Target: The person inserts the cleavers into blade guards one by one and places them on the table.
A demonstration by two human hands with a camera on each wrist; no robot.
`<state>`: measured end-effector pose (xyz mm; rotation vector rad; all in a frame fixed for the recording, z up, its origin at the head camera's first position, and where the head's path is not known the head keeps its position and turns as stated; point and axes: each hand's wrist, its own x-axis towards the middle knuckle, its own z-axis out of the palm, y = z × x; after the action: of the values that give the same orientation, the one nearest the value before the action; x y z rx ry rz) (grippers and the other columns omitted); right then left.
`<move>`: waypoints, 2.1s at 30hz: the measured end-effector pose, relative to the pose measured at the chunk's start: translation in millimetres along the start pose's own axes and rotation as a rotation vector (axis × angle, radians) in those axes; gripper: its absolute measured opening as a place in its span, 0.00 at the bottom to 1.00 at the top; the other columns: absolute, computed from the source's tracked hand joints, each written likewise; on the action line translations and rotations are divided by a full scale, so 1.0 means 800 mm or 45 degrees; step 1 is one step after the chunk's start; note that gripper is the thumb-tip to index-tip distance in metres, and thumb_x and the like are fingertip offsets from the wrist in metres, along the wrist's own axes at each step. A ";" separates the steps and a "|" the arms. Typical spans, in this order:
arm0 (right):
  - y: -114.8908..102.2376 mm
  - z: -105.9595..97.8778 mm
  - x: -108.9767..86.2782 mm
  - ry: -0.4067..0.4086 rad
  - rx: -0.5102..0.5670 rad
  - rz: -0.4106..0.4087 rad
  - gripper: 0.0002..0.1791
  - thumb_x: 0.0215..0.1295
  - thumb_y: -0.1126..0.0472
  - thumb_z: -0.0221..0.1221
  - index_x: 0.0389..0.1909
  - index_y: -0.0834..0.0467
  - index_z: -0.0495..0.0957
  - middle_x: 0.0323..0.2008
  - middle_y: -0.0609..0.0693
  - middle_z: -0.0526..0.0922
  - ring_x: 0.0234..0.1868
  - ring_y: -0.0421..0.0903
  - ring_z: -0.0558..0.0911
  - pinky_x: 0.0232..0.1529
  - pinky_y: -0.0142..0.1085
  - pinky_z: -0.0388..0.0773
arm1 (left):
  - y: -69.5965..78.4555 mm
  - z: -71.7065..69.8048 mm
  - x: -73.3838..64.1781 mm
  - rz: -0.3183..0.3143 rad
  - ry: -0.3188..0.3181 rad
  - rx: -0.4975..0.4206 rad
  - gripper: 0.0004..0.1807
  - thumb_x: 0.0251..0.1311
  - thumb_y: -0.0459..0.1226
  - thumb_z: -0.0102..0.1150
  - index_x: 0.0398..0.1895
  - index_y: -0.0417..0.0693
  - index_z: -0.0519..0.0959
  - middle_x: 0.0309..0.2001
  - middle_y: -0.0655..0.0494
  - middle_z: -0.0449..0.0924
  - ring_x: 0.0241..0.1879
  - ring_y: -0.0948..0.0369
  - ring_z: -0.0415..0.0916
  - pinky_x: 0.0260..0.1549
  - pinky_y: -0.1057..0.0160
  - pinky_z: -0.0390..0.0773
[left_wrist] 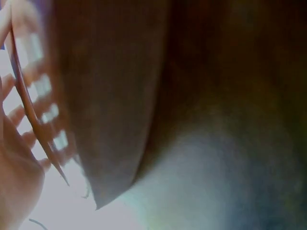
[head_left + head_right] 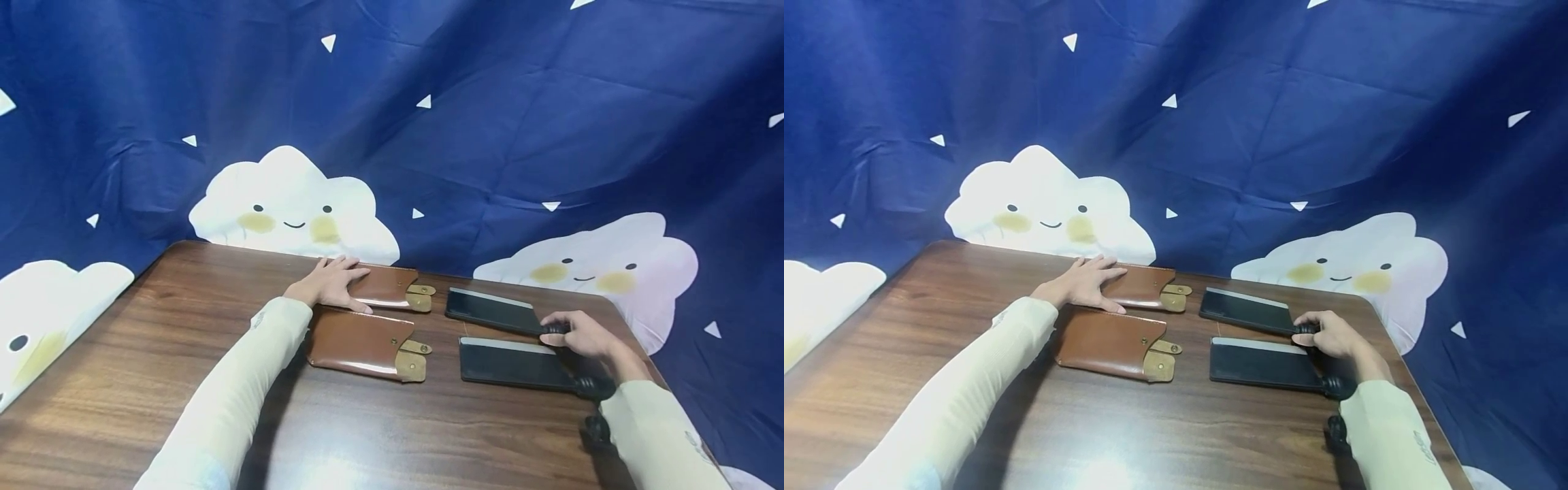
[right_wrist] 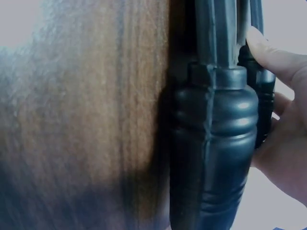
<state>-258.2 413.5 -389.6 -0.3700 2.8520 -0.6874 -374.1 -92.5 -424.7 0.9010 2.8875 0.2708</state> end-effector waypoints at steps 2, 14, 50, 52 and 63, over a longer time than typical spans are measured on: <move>0.000 -0.001 -0.003 0.019 -0.013 0.003 0.20 0.67 0.57 0.66 0.50 0.70 0.81 0.45 0.63 0.83 0.47 0.57 0.80 0.48 0.51 0.75 | 0.002 0.000 0.001 0.021 0.021 -0.008 0.58 0.46 0.73 0.63 0.78 0.56 0.63 0.78 0.45 0.54 0.77 0.42 0.46 0.70 0.33 0.45; -0.020 -0.003 -0.012 0.157 -0.004 0.004 0.22 0.69 0.55 0.64 0.55 0.68 0.79 0.53 0.67 0.80 0.55 0.65 0.77 0.55 0.60 0.71 | 0.006 -0.001 0.006 0.044 0.026 0.046 0.57 0.46 0.74 0.62 0.78 0.57 0.64 0.77 0.44 0.56 0.75 0.42 0.51 0.69 0.36 0.52; -0.066 0.011 -0.023 0.540 -0.068 -0.117 0.17 0.70 0.56 0.63 0.53 0.62 0.82 0.52 0.60 0.81 0.61 0.66 0.71 0.54 0.65 0.63 | 0.018 -0.030 -0.024 0.165 0.462 0.003 0.48 0.39 0.73 0.68 0.66 0.64 0.79 0.62 0.49 0.71 0.63 0.49 0.62 0.58 0.44 0.62; -0.068 0.012 -0.025 0.540 -0.064 -0.128 0.16 0.70 0.56 0.63 0.52 0.61 0.83 0.52 0.59 0.82 0.60 0.65 0.72 0.54 0.65 0.63 | 0.018 -0.030 -0.027 0.181 0.481 0.005 0.48 0.39 0.72 0.68 0.66 0.64 0.79 0.61 0.49 0.71 0.63 0.49 0.62 0.59 0.44 0.62; -0.078 0.016 -0.031 0.534 -0.052 -0.138 0.16 0.69 0.56 0.65 0.53 0.60 0.83 0.51 0.57 0.82 0.58 0.63 0.73 0.51 0.61 0.66 | 0.018 -0.026 -0.040 0.223 0.505 -0.013 0.49 0.38 0.73 0.69 0.66 0.62 0.80 0.62 0.49 0.70 0.63 0.49 0.61 0.56 0.44 0.62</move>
<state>-219.5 361.0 -368.9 -0.4346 3.2640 -0.8122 -343.5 -102.2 -400.1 1.2259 3.1551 0.5348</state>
